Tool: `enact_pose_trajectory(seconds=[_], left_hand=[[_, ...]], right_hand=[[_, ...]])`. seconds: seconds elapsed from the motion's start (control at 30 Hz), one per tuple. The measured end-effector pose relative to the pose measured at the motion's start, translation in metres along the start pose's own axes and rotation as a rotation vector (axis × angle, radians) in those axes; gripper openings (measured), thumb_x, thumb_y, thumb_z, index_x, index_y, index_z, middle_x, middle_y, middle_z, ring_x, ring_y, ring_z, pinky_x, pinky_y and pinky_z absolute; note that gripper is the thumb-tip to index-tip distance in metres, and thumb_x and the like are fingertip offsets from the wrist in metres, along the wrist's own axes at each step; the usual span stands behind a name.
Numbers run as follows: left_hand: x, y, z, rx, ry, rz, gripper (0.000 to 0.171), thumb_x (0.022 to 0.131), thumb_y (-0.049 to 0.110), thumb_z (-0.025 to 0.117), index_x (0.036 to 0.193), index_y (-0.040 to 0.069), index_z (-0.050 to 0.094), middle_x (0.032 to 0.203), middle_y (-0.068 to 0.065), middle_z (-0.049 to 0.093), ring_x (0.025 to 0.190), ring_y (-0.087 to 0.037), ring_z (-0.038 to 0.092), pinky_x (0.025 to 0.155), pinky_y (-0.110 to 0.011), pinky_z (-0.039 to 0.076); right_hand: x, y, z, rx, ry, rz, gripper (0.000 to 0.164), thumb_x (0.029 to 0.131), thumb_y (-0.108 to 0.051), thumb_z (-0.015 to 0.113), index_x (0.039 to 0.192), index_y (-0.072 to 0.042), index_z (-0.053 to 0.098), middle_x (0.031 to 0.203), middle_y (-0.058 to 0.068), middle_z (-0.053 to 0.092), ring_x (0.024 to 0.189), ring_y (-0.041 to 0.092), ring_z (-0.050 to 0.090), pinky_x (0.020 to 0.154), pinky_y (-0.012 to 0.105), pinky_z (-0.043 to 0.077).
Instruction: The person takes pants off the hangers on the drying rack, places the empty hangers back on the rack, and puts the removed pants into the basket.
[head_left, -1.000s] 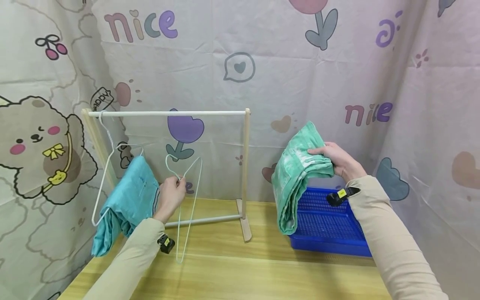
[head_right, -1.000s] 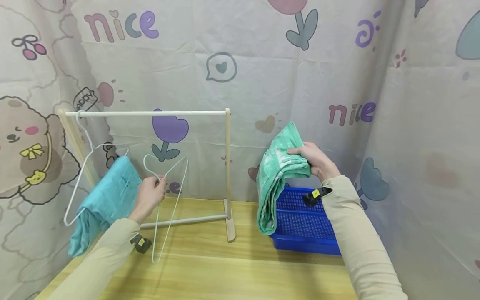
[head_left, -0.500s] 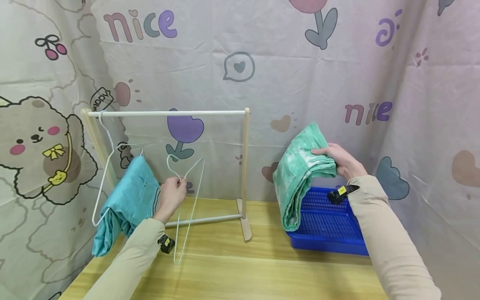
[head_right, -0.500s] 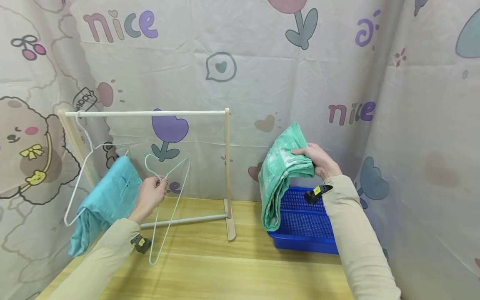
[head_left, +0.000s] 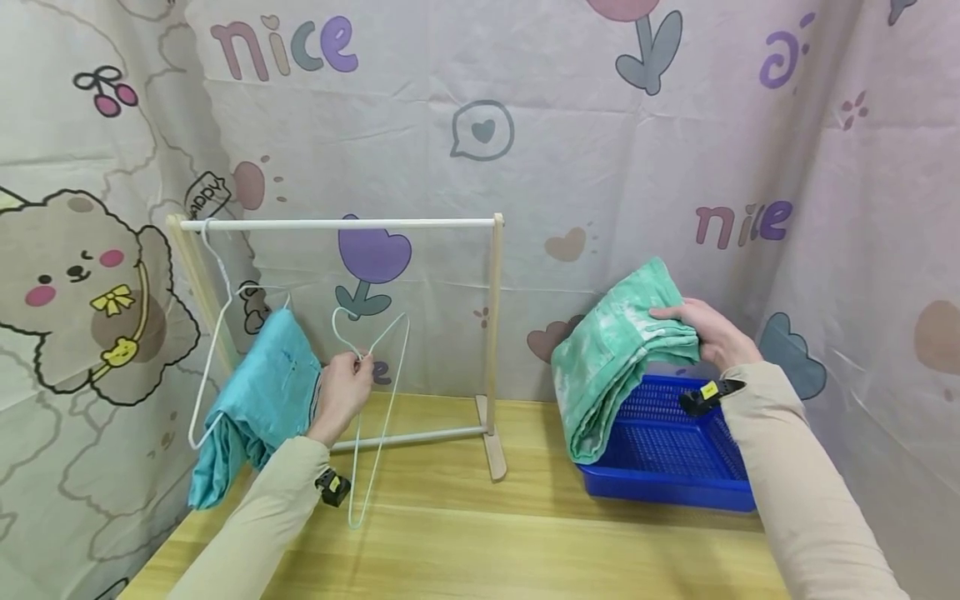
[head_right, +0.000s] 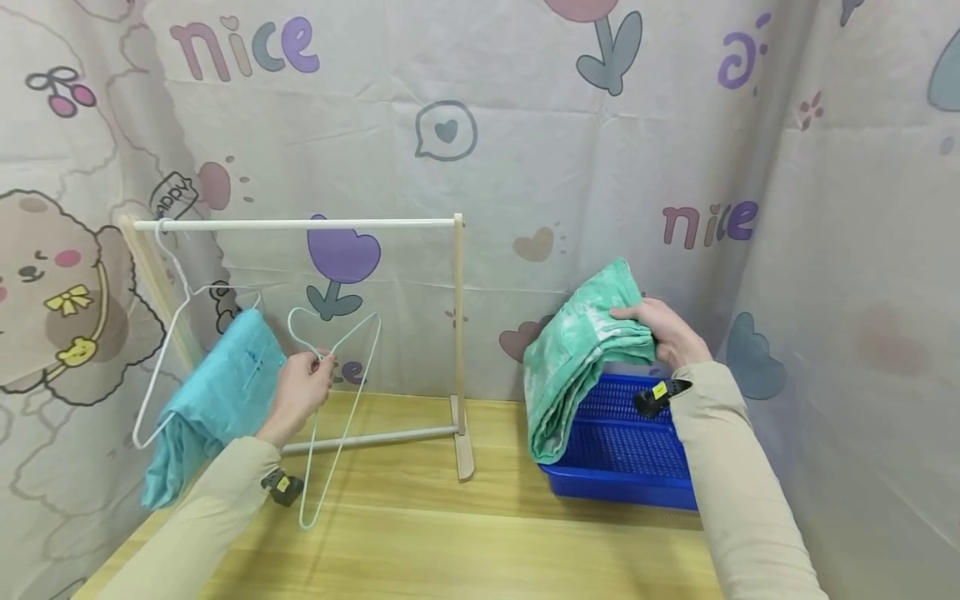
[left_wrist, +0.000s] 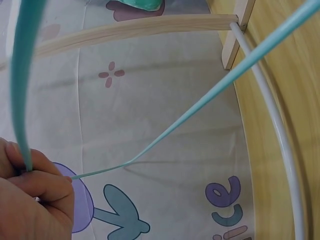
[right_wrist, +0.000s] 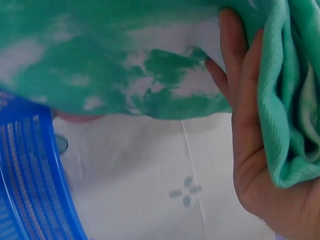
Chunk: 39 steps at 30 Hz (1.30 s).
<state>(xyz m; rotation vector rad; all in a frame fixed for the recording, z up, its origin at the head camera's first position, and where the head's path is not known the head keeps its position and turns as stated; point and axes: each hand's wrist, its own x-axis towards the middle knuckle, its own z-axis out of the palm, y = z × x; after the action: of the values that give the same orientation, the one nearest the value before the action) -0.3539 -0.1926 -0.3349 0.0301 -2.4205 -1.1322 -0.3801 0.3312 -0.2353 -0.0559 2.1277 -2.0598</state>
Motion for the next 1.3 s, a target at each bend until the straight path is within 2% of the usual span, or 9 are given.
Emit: enact_pose_trajectory(seconds=[0.4, 0.67, 0.83, 0.93, 1.0, 1.03, 1.13, 1.23, 1.3], left_hand=[[0.0, 0.0, -0.006, 0.008, 0.007, 0.017, 0.037, 0.103, 0.023, 0.043, 0.118, -0.003, 0.064, 0.065, -0.005, 0.053, 0.05, -0.015, 0.044, 0.042, -0.028, 0.034], [0.001, 0.0, -0.007, -0.02, -0.002, 0.018, 0.036, 0.103, 0.022, 0.043, 0.118, -0.004, 0.063, 0.065, -0.005, 0.053, 0.049, -0.016, 0.045, 0.042, -0.028, 0.035], [0.001, -0.003, -0.007, -0.033, 0.016, 0.01, 0.034, 0.103, 0.021, 0.043, 0.115, -0.003, 0.064, 0.075, -0.012, 0.063, 0.053, -0.016, 0.048, 0.045, -0.028, 0.038], [0.0, -0.003, -0.007, -0.038, 0.029, 0.005, 0.034, 0.103, 0.02, 0.043, 0.114, -0.004, 0.064, 0.083, -0.017, 0.067, 0.057, -0.016, 0.051, 0.047, -0.028, 0.04], [0.001, -0.004, -0.006, -0.039, 0.042, 0.007, 0.034, 0.103, 0.019, 0.044, 0.114, -0.005, 0.064, 0.087, -0.019, 0.069, 0.059, -0.016, 0.053, 0.049, -0.028, 0.041], [0.001, -0.004, -0.006, -0.04, 0.047, 0.008, 0.034, 0.102, 0.019, 0.044, 0.114, -0.005, 0.064, 0.088, -0.019, 0.069, 0.059, -0.017, 0.054, 0.049, -0.028, 0.042], [0.001, -0.005, -0.006, -0.047, 0.061, 0.006, 0.034, 0.102, 0.02, 0.044, 0.113, -0.005, 0.065, 0.088, -0.019, 0.07, 0.06, -0.017, 0.055, 0.05, -0.028, 0.043], [0.0, -0.006, -0.006, -0.059, 0.061, -0.002, 0.034, 0.102, 0.02, 0.044, 0.114, -0.005, 0.065, 0.088, -0.018, 0.07, 0.06, -0.017, 0.055, 0.049, -0.028, 0.043], [-0.001, -0.006, -0.006, -0.068, 0.058, -0.011, 0.034, 0.102, 0.019, 0.044, 0.115, -0.004, 0.064, 0.089, -0.019, 0.069, 0.061, -0.017, 0.055, 0.049, -0.028, 0.043]], right_hand=[[-0.015, 0.023, -0.042, -0.064, 0.001, 0.06, 0.014, 0.099, -0.02, 0.057, 0.11, -0.013, 0.05, 0.081, -0.003, 0.069, 0.073, 0.011, 0.07, 0.069, 0.026, 0.059], [-0.023, 0.041, -0.066, -0.106, 0.01, 0.125, 0.008, 0.1, -0.02, 0.055, 0.097, -0.013, 0.055, 0.074, -0.001, 0.07, 0.067, 0.011, 0.071, 0.066, 0.026, 0.059], [-0.022, 0.051, -0.076, -0.17, 0.011, 0.167, 0.013, 0.1, -0.022, 0.055, 0.091, -0.013, 0.057, 0.069, -0.004, 0.068, 0.064, 0.009, 0.068, 0.065, 0.024, 0.058], [-0.021, 0.057, -0.082, -0.236, 0.038, 0.175, 0.014, 0.099, -0.026, 0.056, 0.099, -0.012, 0.055, 0.07, -0.006, 0.065, 0.063, 0.007, 0.066, 0.065, 0.024, 0.057], [-0.021, 0.061, -0.086, -0.308, 0.052, 0.17, 0.033, 0.099, -0.029, 0.056, 0.12, -0.004, 0.052, 0.076, -0.008, 0.063, 0.064, 0.006, 0.063, 0.066, 0.024, 0.055], [-0.021, 0.063, -0.088, -0.353, 0.058, 0.163, 0.047, 0.099, -0.031, 0.056, 0.132, 0.001, 0.047, 0.086, 0.0, 0.066, 0.065, 0.005, 0.062, 0.067, 0.024, 0.054], [-0.022, 0.071, -0.093, -0.477, 0.067, 0.144, 0.08, 0.099, -0.035, 0.054, 0.152, 0.009, 0.013, 0.116, 0.02, 0.062, 0.076, 0.009, 0.062, 0.071, 0.025, 0.051], [-0.022, 0.078, -0.096, -0.574, 0.062, 0.147, 0.089, 0.1, -0.039, 0.051, 0.152, 0.009, -0.003, 0.153, 0.039, 0.015, 0.115, 0.029, 0.053, 0.083, 0.03, 0.046], [-0.021, 0.082, -0.097, -0.604, 0.06, 0.159, 0.091, 0.1, -0.041, 0.051, 0.151, 0.009, -0.005, 0.153, 0.041, 0.008, 0.129, 0.041, 0.037, 0.087, 0.032, 0.043]])
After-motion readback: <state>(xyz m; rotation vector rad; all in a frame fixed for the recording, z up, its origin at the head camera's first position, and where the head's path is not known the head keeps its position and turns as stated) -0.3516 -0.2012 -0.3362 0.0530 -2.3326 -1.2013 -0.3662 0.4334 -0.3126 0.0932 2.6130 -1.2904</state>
